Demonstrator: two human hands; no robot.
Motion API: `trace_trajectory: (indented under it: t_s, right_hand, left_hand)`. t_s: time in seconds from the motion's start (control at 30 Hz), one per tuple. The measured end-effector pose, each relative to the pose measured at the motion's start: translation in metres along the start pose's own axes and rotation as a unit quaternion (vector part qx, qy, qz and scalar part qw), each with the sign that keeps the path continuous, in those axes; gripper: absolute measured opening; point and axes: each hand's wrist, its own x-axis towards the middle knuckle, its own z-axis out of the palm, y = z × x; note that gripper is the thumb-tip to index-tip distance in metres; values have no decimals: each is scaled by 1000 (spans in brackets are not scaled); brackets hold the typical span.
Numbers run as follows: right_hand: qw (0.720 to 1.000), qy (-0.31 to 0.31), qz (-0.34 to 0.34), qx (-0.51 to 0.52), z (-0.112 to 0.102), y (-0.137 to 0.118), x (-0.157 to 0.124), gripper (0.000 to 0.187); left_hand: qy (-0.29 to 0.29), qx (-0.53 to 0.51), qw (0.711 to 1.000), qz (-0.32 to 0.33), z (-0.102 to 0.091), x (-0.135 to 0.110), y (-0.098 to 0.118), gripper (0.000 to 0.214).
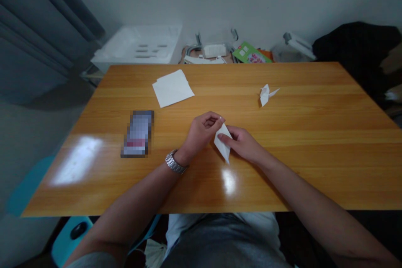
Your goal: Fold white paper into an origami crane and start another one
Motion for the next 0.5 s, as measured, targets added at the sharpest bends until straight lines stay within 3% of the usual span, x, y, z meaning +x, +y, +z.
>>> trace_trajectory:
  t_s: [0.1,0.27,0.5]
  right_hand:
    - [1000,-3,18,18,2,-2,-1,36]
    - [987,-13,82,135,4,-11,-3,38]
    - [996,15,66,63,-1,-14,-3,37]
  left_hand:
    - [1,0,1000,-11,-3,1,1,22]
    - [2,-34,999,-26,-7,3,1,21]
    - [-11,-25,999,-29,-9,5,-3,21]
